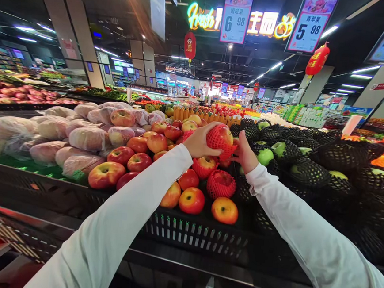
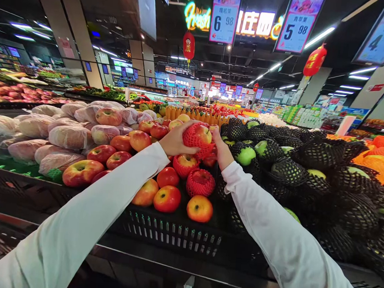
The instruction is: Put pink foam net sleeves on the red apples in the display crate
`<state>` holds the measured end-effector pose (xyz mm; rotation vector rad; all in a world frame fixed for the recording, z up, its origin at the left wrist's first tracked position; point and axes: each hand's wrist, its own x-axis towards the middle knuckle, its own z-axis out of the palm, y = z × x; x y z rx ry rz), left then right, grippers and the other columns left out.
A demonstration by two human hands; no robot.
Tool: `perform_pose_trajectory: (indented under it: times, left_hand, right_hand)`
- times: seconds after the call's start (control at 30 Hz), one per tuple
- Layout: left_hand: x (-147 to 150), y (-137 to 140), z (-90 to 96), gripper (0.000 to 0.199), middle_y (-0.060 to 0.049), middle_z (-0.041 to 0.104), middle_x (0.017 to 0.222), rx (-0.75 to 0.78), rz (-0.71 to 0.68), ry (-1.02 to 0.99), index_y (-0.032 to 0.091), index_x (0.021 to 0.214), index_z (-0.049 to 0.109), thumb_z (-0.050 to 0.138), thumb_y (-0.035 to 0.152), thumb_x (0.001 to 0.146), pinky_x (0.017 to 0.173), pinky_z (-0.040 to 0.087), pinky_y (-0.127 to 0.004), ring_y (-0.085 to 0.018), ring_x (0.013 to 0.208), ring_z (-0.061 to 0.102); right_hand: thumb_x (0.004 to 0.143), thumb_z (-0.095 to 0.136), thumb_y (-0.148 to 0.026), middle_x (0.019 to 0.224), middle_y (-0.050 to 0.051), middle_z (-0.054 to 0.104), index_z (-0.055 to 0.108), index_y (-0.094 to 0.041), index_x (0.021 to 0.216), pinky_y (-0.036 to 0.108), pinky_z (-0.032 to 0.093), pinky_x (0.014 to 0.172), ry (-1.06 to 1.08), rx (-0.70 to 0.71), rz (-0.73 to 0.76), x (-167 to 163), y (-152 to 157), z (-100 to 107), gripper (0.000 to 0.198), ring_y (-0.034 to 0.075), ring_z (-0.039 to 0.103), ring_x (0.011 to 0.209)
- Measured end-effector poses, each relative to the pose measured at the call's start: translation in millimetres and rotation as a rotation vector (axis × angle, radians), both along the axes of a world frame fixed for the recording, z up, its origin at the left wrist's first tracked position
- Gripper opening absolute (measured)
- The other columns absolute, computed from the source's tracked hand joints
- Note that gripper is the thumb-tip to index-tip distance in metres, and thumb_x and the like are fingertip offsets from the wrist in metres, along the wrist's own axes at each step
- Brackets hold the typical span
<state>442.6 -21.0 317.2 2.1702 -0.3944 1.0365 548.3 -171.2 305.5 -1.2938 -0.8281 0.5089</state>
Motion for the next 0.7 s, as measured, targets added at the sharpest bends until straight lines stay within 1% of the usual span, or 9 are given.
perform_pose_trajectory:
  times: [0.1, 0.2, 0.27, 0.33, 0.43, 0.5, 0.57, 0.63, 0.7]
  left_hand:
    - [-1, -2, 0.0, 0.079, -0.013, 0.06, 0.131, 0.008, -0.042, 0.044, 0.018, 0.125, 0.055, 0.085, 0.02, 0.052, 0.109, 0.04, -0.044, -0.032, 0.121, 0.058]
    - [1, -5, -2.5, 0.089, -0.013, 0.056, 0.134, -0.043, -0.135, 0.097, 0.021, 0.124, 0.053, 0.091, 0.019, 0.044, 0.108, 0.042, -0.044, -0.033, 0.123, 0.058]
    - [3, -5, -4.8, 0.087, -0.013, 0.055, 0.135, -0.044, -0.165, 0.136, 0.021, 0.121, 0.055, 0.093, 0.021, 0.042, 0.112, 0.039, -0.044, -0.033, 0.127, 0.055]
    - [4, -4, -6.5, 0.084, -0.014, 0.053, 0.137, -0.023, -0.17, 0.168, 0.02, 0.122, 0.055, 0.092, 0.025, 0.047, 0.115, 0.035, -0.045, -0.034, 0.134, 0.048]
    - [4, 2, -6.4, 0.077, -0.014, 0.052, 0.14, -0.018, -0.148, 0.184, 0.02, 0.132, 0.05, 0.081, 0.026, 0.062, 0.117, 0.033, -0.045, -0.031, 0.138, 0.044]
    - [3, 7, -5.0, 0.073, -0.013, 0.052, 0.141, -0.018, -0.054, 0.158, 0.021, 0.137, 0.048, 0.071, 0.022, 0.067, 0.116, 0.034, -0.045, -0.029, 0.133, 0.048]
    - [2, 11, -3.5, 0.068, -0.012, 0.054, 0.139, 0.0, 0.09, 0.109, 0.02, 0.134, 0.051, 0.065, 0.019, 0.068, 0.116, 0.034, -0.044, -0.028, 0.127, 0.052]
    - [2, 13, -2.7, 0.059, -0.011, 0.059, 0.132, 0.029, 0.201, 0.079, 0.019, 0.127, 0.057, 0.062, 0.018, 0.068, 0.115, 0.035, -0.044, -0.027, 0.122, 0.055]
    - [3, 13, -2.6, 0.047, -0.009, 0.062, 0.123, 0.049, 0.248, 0.078, 0.018, 0.116, 0.063, 0.062, 0.018, 0.069, 0.113, 0.036, -0.043, -0.027, 0.12, 0.056]
  right_hand:
    - [0.045, 0.088, -0.065, 0.107, 0.004, 0.068, 0.06, -0.025, 0.109, 0.035, 0.056, 0.088, -0.175, 0.141, -0.027, -6, -2, -3, 0.081, 0.02, 0.065, 0.097]
    - [0.041, 0.095, -0.045, 0.116, 0.005, 0.064, 0.054, -0.023, 0.114, 0.038, 0.051, 0.101, -0.27, 0.156, -0.008, -9, -3, -8, 0.087, 0.021, 0.064, 0.104]
    - [0.04, 0.095, -0.043, 0.114, 0.006, 0.064, 0.052, -0.022, 0.116, 0.041, 0.05, 0.101, -0.308, 0.111, -0.034, -7, -2, -10, 0.09, 0.021, 0.064, 0.101]
    - [0.042, 0.093, -0.046, 0.107, 0.005, 0.064, 0.051, -0.021, 0.118, 0.043, 0.051, 0.097, -0.342, 0.065, -0.097, -1, 0, -12, 0.09, 0.021, 0.063, 0.093]
    - [0.052, 0.083, -0.051, 0.099, 0.003, 0.065, 0.055, -0.021, 0.111, 0.046, 0.05, 0.096, -0.405, 0.037, -0.283, 12, 1, -11, 0.072, 0.021, 0.061, 0.087]
    - [0.058, 0.077, -0.052, 0.096, 0.003, 0.066, 0.058, -0.023, 0.104, 0.049, 0.048, 0.098, -0.489, -0.04, -0.458, 17, -3, -7, 0.058, 0.023, 0.061, 0.087]
    - [0.06, 0.076, -0.052, 0.095, 0.004, 0.067, 0.06, -0.023, 0.103, 0.052, 0.048, 0.096, -0.658, -0.192, -0.569, 17, -8, -3, 0.054, 0.026, 0.061, 0.088]
    - [0.06, 0.079, -0.05, 0.095, 0.007, 0.067, 0.062, -0.022, 0.109, 0.052, 0.05, 0.094, -0.87, -0.358, -0.565, 12, -14, 1, 0.059, 0.029, 0.063, 0.089]
    - [0.061, 0.08, -0.046, 0.101, 0.01, 0.065, 0.063, -0.022, 0.116, 0.05, 0.05, 0.094, -1.023, -0.509, -0.512, 6, -18, 2, 0.063, 0.031, 0.063, 0.094]
